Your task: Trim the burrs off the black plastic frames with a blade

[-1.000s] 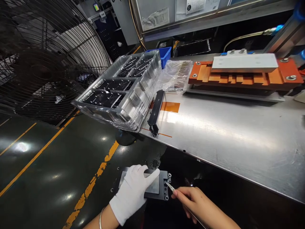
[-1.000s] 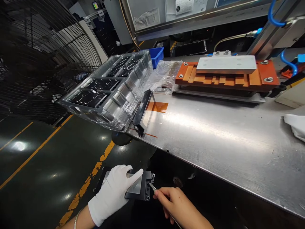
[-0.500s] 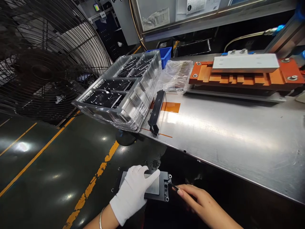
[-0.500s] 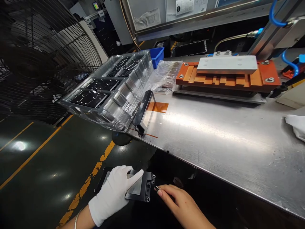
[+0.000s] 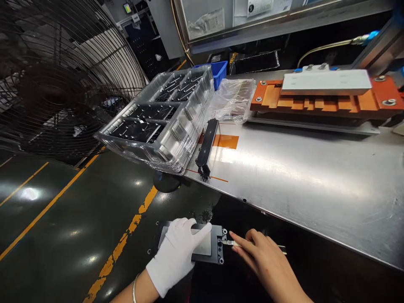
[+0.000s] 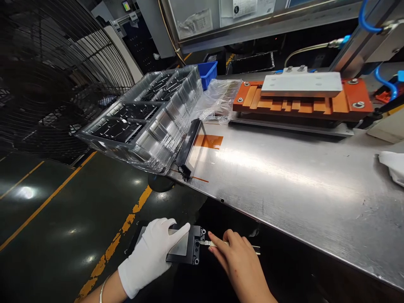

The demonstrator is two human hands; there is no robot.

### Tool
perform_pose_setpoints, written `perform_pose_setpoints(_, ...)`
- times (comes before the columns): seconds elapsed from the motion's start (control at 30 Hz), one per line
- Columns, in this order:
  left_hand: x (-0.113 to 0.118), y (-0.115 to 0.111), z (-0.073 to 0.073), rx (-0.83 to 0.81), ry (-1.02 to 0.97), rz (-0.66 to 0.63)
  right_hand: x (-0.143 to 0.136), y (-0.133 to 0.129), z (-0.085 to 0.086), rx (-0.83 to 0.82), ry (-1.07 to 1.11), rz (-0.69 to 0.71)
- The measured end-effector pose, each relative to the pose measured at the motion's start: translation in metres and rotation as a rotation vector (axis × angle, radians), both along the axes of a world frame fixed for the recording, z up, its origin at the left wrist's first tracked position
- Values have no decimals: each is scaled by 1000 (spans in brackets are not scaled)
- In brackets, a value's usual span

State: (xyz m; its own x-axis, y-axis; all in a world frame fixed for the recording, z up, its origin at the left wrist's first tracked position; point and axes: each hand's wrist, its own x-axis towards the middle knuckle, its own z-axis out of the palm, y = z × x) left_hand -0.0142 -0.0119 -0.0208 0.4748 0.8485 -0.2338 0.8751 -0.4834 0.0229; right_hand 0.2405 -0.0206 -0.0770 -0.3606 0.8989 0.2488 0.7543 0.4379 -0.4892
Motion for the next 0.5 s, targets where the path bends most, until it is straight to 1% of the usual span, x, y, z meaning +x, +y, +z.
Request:
perform_pose_setpoints(0.1,0,-1,0,-2,0,3,-1,-2,-3,-55,29,3)
perform_pose_setpoints(0.17,1,0,-1,-6,-1,4,0,-3,-5,-134,43,-23)
perform_pose_setpoints(0.2,1,0,-2,-13,-5,11,1,-2,-5,-201,63,-35)
perform_pose_setpoints(0.27,0,1,-2,-29,-34,51,3,-3,-6,-408,167,-64)
perform_pose_setpoints(0.33,-3,0,-3,-71,-131,147,5,-7,-5,-700,369,-99)
perform_pose_setpoints(0.37,-6,-2,-5,-113,-228,225,5,-10,-4,-843,494,-124)
perform_pose_setpoints(0.4,-8,-5,-7,-174,-370,323,3,-15,-3,-965,629,-152)
perform_pose_setpoints(0.43,-11,-9,-10,-249,-555,441,-1,-19,0,-1067,769,-177)
perform_pose_setpoints(0.5,-14,-21,-20,-404,-1024,705,-11,-29,7,-1229,1050,-183)
